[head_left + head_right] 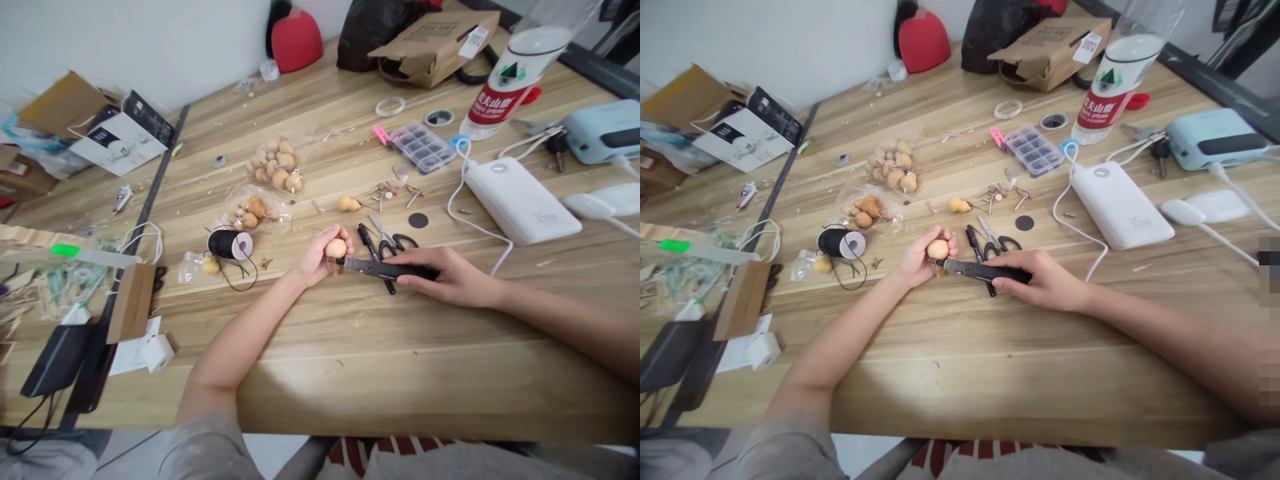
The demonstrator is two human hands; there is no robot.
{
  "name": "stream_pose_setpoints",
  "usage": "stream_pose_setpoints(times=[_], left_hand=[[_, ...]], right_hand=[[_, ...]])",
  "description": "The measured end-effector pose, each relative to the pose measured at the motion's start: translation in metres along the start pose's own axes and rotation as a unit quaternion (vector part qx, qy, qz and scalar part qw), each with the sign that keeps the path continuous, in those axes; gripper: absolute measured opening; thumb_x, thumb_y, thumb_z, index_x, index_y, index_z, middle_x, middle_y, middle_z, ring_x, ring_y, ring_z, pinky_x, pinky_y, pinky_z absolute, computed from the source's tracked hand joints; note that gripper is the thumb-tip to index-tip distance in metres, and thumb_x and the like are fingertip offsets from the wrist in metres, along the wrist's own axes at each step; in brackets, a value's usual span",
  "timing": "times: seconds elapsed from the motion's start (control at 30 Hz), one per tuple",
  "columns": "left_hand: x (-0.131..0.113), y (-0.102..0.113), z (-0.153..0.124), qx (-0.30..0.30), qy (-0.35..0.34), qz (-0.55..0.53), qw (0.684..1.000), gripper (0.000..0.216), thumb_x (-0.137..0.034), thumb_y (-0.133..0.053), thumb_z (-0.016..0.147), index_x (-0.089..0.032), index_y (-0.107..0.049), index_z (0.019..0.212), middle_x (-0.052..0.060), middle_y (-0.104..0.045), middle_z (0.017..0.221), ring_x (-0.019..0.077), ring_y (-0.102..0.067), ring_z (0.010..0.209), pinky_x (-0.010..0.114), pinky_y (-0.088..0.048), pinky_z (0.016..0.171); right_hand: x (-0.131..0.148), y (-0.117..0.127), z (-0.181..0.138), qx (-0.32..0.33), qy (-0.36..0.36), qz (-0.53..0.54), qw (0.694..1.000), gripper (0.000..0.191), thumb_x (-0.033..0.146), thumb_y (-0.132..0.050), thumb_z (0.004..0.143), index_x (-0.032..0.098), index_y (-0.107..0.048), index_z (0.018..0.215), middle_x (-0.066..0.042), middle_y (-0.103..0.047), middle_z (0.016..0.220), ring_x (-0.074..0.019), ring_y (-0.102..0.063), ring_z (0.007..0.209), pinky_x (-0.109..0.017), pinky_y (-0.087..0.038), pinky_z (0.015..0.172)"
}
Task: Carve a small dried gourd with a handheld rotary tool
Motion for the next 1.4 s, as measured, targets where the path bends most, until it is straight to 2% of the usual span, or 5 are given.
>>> stream_pose_setpoints(times=[0.37, 0.73, 0.93, 1.1, 1.4], left_hand=[[0.0005, -0.0001, -0.0007, -0.005, 0.006, -0.001, 1.0, 0.025, -0.034, -0.054, 0.091, -0.014, -0.055, 0.075, 0.001, -0.059, 0.066, 0.0098, -0.059, 0.059, 0.019, -0.047, 0.056], [0.0005, -0.0004, -0.0009, -0.011, 0.01, -0.002, 1.0, 0.026, -0.034, -0.054, 0.091, -0.014, -0.055, 0.075, 0.001, -0.059, 0.065, 0.0098, -0.059, 0.058, 0.019, -0.047, 0.055], [-0.0004, -0.0003, -0.0005, -0.013, 0.004, 0.007, 1.0, 0.026, -0.035, -0.055, 0.091, -0.014, -0.054, 0.074, 0.001, -0.059, 0.065, 0.0097, -0.06, 0.06, 0.019, -0.047, 0.058], [-0.001, -0.0009, -0.0007, -0.005, -0.004, 0.015, 1.0, 0.025, -0.033, -0.054, 0.091, -0.014, -0.055, 0.075, 0.001, -0.059, 0.066, 0.0097, -0.06, 0.059, 0.019, -0.046, 0.056], [-0.0004, 0.0011, 0.0005, -0.008, -0.003, 0.017, 1.0, 0.026, -0.033, -0.052, 0.092, -0.014, -0.055, 0.074, 0.001, -0.059, 0.066, 0.0095, -0.06, 0.06, 0.019, -0.048, 0.056]], right_hand=[[0.001, 0.0002, 0.0003, 0.004, -0.002, -0.004, 1.0, 0.036, 0.037, -0.057, 0.089, 0.018, -0.068, 0.118, -0.009, -0.075, 0.112, -0.0238, -0.072, 0.096, -0.032, -0.056, 0.084], [0.0024, 0.0008, 0.0001, -0.004, 0.001, -0.006, 1.0, 0.035, 0.039, -0.057, 0.089, 0.023, -0.068, 0.118, -0.006, -0.076, 0.11, -0.0234, -0.072, 0.095, -0.034, -0.057, 0.083], [-0.001, 0.0029, -0.0016, -0.022, -0.007, -0.014, 1.0, 0.036, 0.039, -0.058, 0.089, 0.021, -0.068, 0.118, -0.007, -0.076, 0.11, -0.0237, -0.072, 0.094, -0.034, -0.056, 0.084], [0.0006, 0.0007, -0.0011, -0.006, 0.0, -0.009, 1.0, 0.035, 0.039, -0.058, 0.089, 0.02, -0.068, 0.117, -0.007, -0.076, 0.11, -0.0238, -0.072, 0.096, -0.033, -0.056, 0.084], [-0.002, 0.0042, -0.0009, -0.025, -0.014, -0.008, 1.0, 0.035, 0.039, -0.057, 0.089, 0.021, -0.069, 0.117, -0.006, -0.076, 0.11, -0.023, -0.072, 0.094, -0.033, -0.057, 0.084]])
Point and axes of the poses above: each hand's wrist, its own z-axis towards the middle knuckle, its own y-axis out of the back of the hand, x = y × z, the point moved 8 cm from there along z, towards the middle knuckle
